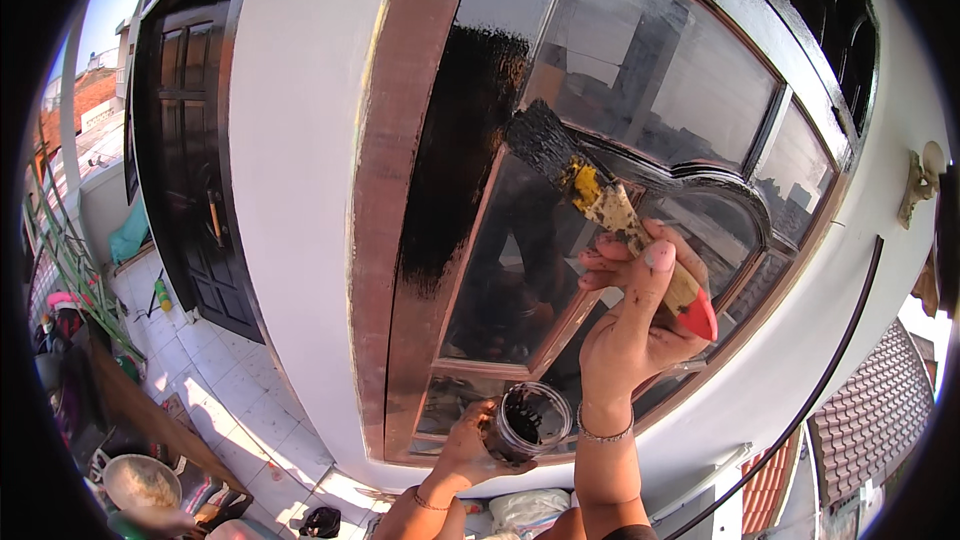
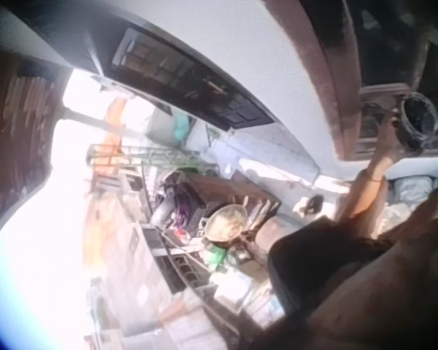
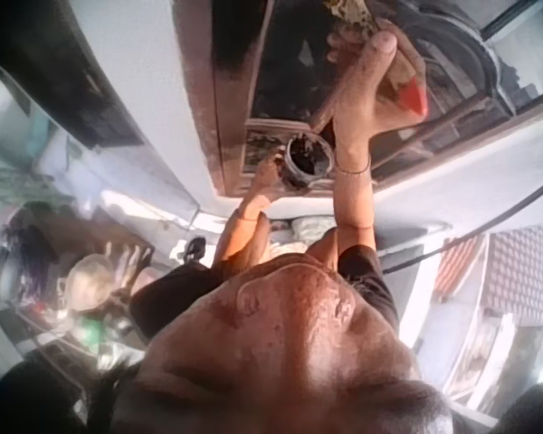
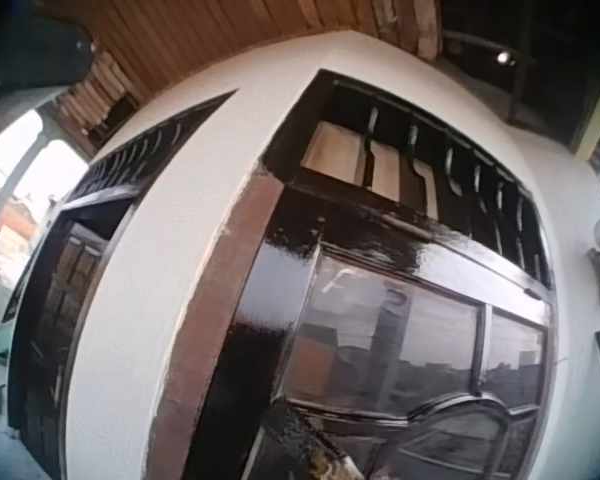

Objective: The person paints the wooden frame of a window with black paint using a brush. They repeatedly dip the brush into a paint can and apply the paint to the frame sections.

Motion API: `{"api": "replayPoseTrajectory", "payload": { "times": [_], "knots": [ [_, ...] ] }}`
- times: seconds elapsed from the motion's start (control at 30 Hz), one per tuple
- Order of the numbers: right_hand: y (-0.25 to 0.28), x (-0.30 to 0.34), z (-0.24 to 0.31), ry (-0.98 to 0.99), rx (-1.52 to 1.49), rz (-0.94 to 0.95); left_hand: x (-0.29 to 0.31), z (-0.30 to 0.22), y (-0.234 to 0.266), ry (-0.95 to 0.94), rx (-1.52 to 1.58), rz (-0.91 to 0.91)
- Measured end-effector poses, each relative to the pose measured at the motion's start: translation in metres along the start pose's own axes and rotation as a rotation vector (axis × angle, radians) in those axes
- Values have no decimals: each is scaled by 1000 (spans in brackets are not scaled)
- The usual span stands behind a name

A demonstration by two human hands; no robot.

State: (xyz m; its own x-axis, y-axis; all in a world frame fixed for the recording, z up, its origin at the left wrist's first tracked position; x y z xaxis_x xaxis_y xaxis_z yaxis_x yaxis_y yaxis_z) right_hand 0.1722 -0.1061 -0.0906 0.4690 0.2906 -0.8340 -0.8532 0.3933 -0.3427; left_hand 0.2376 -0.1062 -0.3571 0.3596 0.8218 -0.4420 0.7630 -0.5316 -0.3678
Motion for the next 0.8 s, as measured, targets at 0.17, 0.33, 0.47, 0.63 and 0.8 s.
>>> {"api": "replayPoseTrajectory", "payload": {
  "times": [0.17,0.33,0.47,0.63,0.8],
  "knots": [
    [19,-25,-25,-47,151,-84,4,15,13,-82,-329,49],
    [14,-18,-14,-11,47,-40,2,14,9,-36,-93,8],
    [12,-19,-12,20,20,-42,-5,19,11,307,443,-237],
    [22,-11,1,769,757,240,2,23,14,-12,-117,-8],
    [14,14,-22,840,1008,393,0,28,13,-22,-258,38]
  ]
}}
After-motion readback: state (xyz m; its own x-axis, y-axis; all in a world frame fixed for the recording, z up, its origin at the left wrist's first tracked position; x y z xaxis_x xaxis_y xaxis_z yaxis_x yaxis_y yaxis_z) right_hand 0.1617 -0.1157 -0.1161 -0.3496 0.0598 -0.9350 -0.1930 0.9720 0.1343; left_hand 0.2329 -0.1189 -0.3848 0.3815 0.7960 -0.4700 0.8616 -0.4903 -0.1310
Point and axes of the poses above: each hand's wrist, its own x-axis away from the middle knuckle, its own y-axis out of the back of the hand, z = x × y, the point moved 1 cm from there along -x, towards the middle knuckle, and after that the axes turned 12 degrees about -y, right-handed, at the moved point
